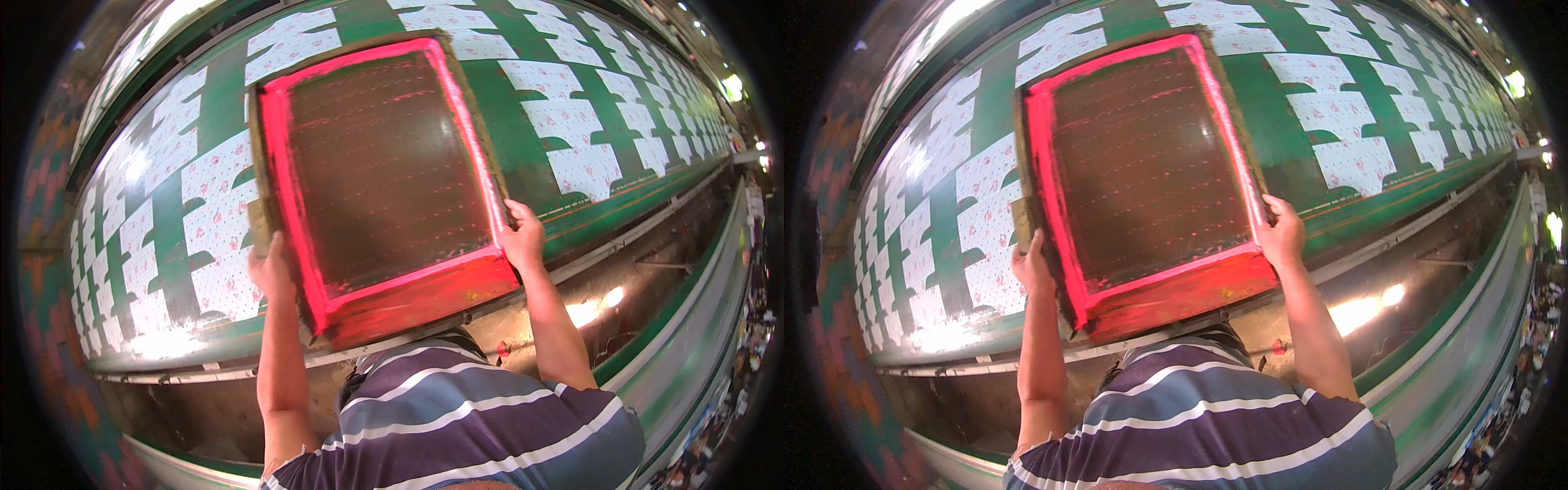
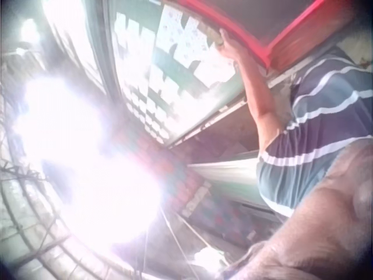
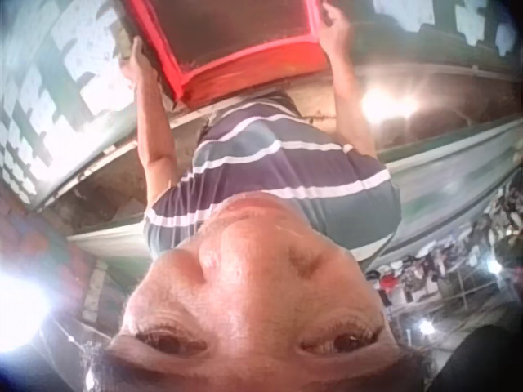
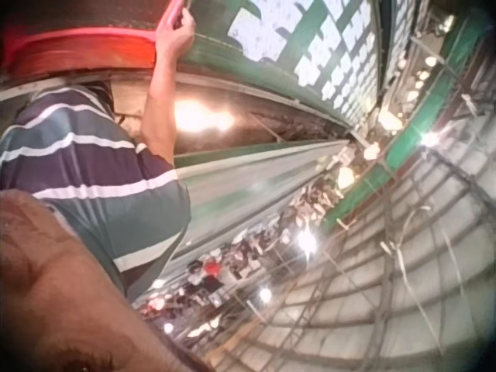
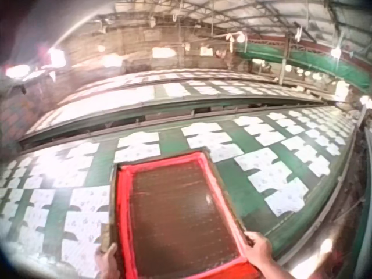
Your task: The person uses a squeegee to pull red ink across a pink-framed screen on a green conveyor belt, repeatedly wiping the screen and repositioning it over white paper sheets. The person moves the screen along the belt and continues the printing motion across multiple sections.
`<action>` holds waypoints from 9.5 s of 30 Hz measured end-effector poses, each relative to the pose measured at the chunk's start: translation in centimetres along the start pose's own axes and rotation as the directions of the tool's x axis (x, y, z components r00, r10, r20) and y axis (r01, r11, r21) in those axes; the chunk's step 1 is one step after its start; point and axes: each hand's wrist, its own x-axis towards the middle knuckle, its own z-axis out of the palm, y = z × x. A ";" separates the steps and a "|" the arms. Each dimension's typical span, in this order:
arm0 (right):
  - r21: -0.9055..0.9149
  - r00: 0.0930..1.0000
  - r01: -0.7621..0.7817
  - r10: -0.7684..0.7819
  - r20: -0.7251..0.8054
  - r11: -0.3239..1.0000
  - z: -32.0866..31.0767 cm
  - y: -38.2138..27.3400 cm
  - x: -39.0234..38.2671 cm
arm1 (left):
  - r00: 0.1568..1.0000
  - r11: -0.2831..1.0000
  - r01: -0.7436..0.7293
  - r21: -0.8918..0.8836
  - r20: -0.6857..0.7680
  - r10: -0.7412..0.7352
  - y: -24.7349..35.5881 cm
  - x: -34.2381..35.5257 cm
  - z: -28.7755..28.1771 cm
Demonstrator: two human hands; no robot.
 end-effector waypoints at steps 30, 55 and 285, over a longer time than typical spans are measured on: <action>-0.050 0.374 0.850 -0.533 0.758 0.525 -5.7 -7.8 -7.5 | 0.989 0.910 -0.040 0.412 -0.115 0.095 -3.6 -4.2 6.7; -0.263 0.544 0.823 -0.566 0.619 0.504 0.1 -10.3 -11.2 | 0.980 0.980 -0.174 0.093 -0.081 0.181 -5.7 -3.4 7.2; -0.360 0.565 0.815 -0.488 0.665 0.453 -10.7 7.7 61.1 | 0.977 0.954 -0.107 0.280 -0.150 0.154 -3.0 -34.0 52.2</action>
